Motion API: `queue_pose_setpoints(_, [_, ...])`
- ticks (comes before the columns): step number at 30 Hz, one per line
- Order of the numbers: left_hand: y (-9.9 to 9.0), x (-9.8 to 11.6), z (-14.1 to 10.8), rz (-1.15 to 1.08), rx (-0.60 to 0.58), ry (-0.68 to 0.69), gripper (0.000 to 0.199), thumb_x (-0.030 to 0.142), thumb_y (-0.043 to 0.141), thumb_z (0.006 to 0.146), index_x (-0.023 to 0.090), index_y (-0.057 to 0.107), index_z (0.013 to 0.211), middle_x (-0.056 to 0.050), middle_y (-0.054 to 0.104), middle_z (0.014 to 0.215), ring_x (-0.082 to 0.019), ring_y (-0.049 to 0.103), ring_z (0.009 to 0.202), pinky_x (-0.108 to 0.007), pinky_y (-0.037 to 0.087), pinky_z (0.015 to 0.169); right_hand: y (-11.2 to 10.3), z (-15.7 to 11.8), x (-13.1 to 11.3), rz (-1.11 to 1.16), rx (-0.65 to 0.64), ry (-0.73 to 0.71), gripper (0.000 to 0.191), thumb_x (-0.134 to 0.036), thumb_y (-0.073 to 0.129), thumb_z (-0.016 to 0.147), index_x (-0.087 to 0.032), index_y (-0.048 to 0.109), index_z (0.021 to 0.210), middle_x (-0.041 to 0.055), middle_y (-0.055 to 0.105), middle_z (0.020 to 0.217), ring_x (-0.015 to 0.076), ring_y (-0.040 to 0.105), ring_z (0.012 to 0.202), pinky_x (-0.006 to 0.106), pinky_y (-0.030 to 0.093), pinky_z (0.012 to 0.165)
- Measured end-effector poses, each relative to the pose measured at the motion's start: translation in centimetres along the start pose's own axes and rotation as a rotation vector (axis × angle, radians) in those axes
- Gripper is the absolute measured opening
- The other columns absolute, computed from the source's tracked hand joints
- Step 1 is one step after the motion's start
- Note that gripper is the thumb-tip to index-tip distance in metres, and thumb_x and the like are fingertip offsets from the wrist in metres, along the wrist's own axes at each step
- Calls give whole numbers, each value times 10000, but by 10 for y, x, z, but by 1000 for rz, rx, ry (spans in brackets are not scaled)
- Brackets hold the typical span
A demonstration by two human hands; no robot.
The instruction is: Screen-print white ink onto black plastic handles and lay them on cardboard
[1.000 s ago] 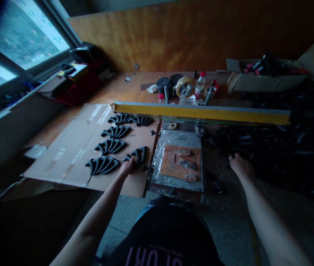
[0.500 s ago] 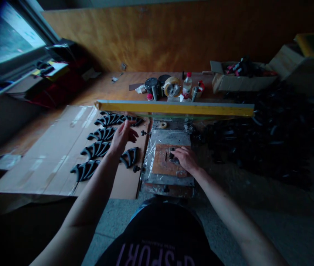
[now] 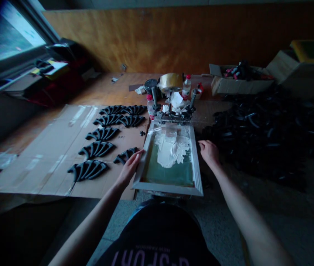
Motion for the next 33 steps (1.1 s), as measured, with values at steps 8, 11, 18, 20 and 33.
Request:
queue_pose_setpoints(8, [13, -71, 23, 35, -20, -103, 750, 541, 585, 812, 225, 380, 1460, -20, 654, 855, -143, 592, 680, -222, 446, 587, 26, 52, -102, -61, -118, -323, 301, -228, 705, 786, -170, 623, 1069, 111, 631, 1092, 257, 569, 1029, 370, 466, 882])
queue_pose_setpoints(11, [12, -71, 23, 40, -24, -126, 726, 538, 582, 817, 216, 404, 1442, -41, 665, 907, -162, 616, 743, -239, 469, 634, 33, 23, -105, -91, -260, -434, 41, -167, 620, 835, -174, 629, 874, 73, 656, 892, 223, 583, 907, 319, 451, 794])
queue_pose_setpoints(18, [14, -75, 21, 7, 12, -108, 691, 543, 599, 802, 211, 467, 1394, -38, 671, 888, -160, 618, 742, -232, 472, 625, 7, -11, -89, 7, -440, -810, 151, -60, 572, 770, -195, 637, 791, 21, 640, 786, 178, 563, 793, 278, 413, 711])
queue_pose_setpoints(20, [13, -71, 20, -1, 15, -108, 696, 543, 610, 790, 204, 477, 1383, -39, 673, 881, -157, 618, 724, -228, 471, 605, 9, -8, -92, -7, -356, -738, 119, -91, 586, 786, -196, 641, 787, 25, 641, 783, 185, 559, 800, 288, 413, 713])
queue_pose_setpoints(33, [2, -18, 6, -33, -8, -105, 750, 549, 635, 781, 207, 434, 1417, -27, 669, 802, -161, 609, 665, -226, 452, 554, 2, 44, -105, 144, -106, -439, 471, -280, 684, 825, -280, 566, 1281, 34, 683, 1101, 206, 628, 962, 318, 488, 821])
Point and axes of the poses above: each hand's wrist, its own z-axis towards the middle knuckle, its own y-axis out of the palm, x = y × z, the point moved 1 cm from there along z, towards the middle knuckle
